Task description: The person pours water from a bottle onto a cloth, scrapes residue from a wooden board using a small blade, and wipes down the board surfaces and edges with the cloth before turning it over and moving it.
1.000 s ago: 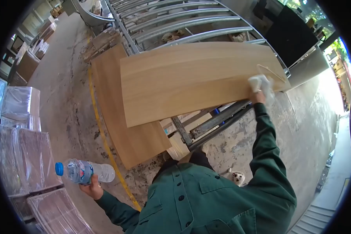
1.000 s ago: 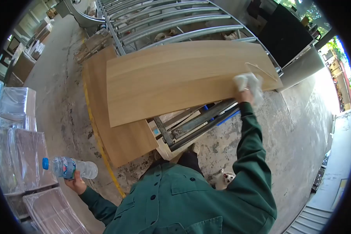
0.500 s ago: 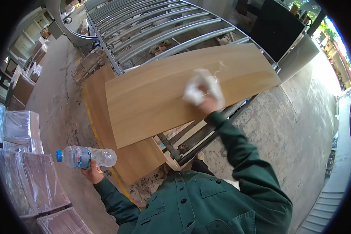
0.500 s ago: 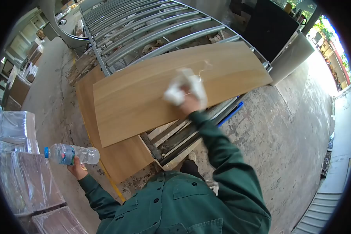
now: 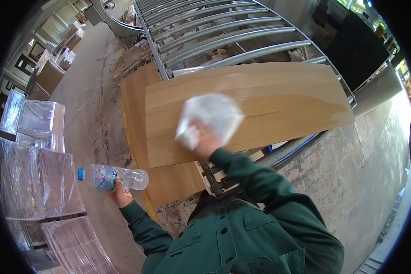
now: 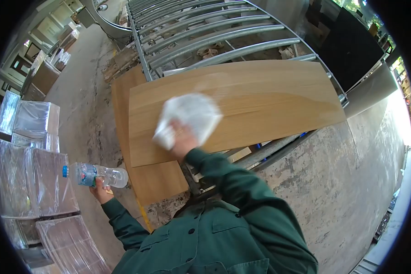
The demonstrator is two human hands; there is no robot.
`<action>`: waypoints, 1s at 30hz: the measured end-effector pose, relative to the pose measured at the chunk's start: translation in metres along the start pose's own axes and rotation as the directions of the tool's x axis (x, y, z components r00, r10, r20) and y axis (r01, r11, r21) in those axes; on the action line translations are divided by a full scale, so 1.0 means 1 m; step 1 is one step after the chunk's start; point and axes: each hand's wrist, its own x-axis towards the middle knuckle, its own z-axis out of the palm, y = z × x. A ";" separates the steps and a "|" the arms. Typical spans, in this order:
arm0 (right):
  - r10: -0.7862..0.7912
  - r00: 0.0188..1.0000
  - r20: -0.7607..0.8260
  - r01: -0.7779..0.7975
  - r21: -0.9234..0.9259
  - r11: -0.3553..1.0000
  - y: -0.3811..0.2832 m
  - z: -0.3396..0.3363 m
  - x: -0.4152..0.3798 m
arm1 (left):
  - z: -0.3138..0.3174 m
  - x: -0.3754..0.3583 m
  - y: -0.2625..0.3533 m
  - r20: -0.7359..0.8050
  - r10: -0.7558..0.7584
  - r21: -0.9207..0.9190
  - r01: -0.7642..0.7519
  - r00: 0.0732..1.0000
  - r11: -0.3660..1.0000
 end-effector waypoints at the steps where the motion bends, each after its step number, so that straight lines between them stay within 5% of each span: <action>1: -0.178 0.984 -0.019 0.178 -0.011 0.984 -0.035 0.024 -0.009 | 0.003 0.004 0.002 -0.007 0.023 0.010 -0.023 1.000 1.000; 2: -0.352 0.935 -0.043 0.351 -0.031 0.936 -0.059 0.025 -0.003 | 0.006 0.015 0.005 -0.009 0.053 0.015 -0.053 0.999 0.999; 4: -0.064 0.944 0.324 -0.003 0.201 0.979 -0.059 -0.012 0.005 | -0.004 0.035 0.008 0.054 0.066 0.004 -0.066 0.996 0.998; 5: -0.044 0.981 0.189 -0.010 0.275 0.961 -0.003 0.045 0.006 | -0.014 0.040 0.007 0.076 0.063 -0.001 -0.063 0.995 0.998; 7: 0.357 0.934 -0.034 -0.340 0.229 0.912 0.067 -0.019 0.015 | -0.039 0.054 0.006 0.100 0.048 0.013 -0.049 0.994 0.999; 9: 0.740 0.642 -0.200 -0.652 0.365 0.664 0.160 -0.080 0.009 | -0.052 0.064 0.008 0.077 0.060 0.035 -0.062 0.995 0.997; 10: 0.726 0.592 -0.348 -0.738 0.128 0.663 0.231 -0.106 -0.002 | -0.051 0.064 0.015 0.040 0.073 0.053 -0.075 0.997 0.996; 12: 0.779 0.407 -0.476 -0.904 -0.086 0.419 0.296 -0.159 -0.020 | -0.064 0.067 0.011 -0.015 0.076 0.090 -0.075 0.997 0.993; 15: 0.565 0.426 -0.707 -0.879 -0.178 0.441 0.368 -0.119 -0.004 | -0.099 0.074 0.003 -0.108 0.084 0.159 -0.066 0.991 0.985; 16: 0.798 0.446 -0.405 -0.889 -0.096 0.448 0.296 -0.117 0.030 | -0.100 0.076 0.003 -0.108 0.087 0.171 -0.068 0.990 0.983; 17: 0.609 0.663 -0.436 -0.699 -0.068 0.712 0.256 -0.084 0.055 | -0.100 0.077 0.003 -0.104 0.089 0.184 -0.069 0.991 0.980; 18: 0.486 0.787 -0.379 -0.581 -0.192 0.791 0.204 -0.052 0.081 | -0.098 0.080 0.004 -0.097 0.088 0.198 -0.068 0.991 0.978; 21: 0.062 0.993 -0.100 -0.112 -0.634 0.765 0.076 0.137 0.125 | -0.084 0.090 -0.003 -0.039 0.070 0.132 -0.065 0.997 0.989; 22: 0.038 0.998 0.056 -0.022 -0.259 0.966 -0.040 0.067 0.112 | -0.074 0.092 -0.005 -0.027 0.068 0.116 -0.065 0.997 0.991; 24: -0.280 0.955 0.094 0.291 -0.135 0.947 -0.090 0.049 0.099 | -0.059 0.100 -0.002 -0.011 0.080 0.084 -0.079 0.997 0.993; 26: -0.205 0.979 0.005 0.204 0.100 0.974 -0.040 0.051 0.108 | -0.060 0.107 -0.003 -0.004 0.102 0.079 -0.102 0.995 0.992; 27: 0.166 0.983 0.074 -0.182 0.434 0.882 -0.009 0.021 0.115 | -0.064 0.110 -0.004 -0.010 0.113 0.077 -0.112 0.994 0.991; 28: 0.168 0.959 -0.228 -0.118 0.216 0.969 0.047 0.014 0.114 | -0.074 0.111 -0.005 -0.026 0.128 0.109 -0.124 0.991 0.986; 29: 0.424 0.860 -0.283 -0.262 0.468 0.844 0.139 0.006 0.114 | -0.086 0.111 -0.006 -0.048 0.144 0.138 -0.136 0.988 0.981; 30: 0.618 0.741 -0.265 -0.543 0.306 0.782 0.186 -0.050 0.108 | -0.092 0.110 -0.007 -0.071 0.158 0.170 -0.144 0.985 0.975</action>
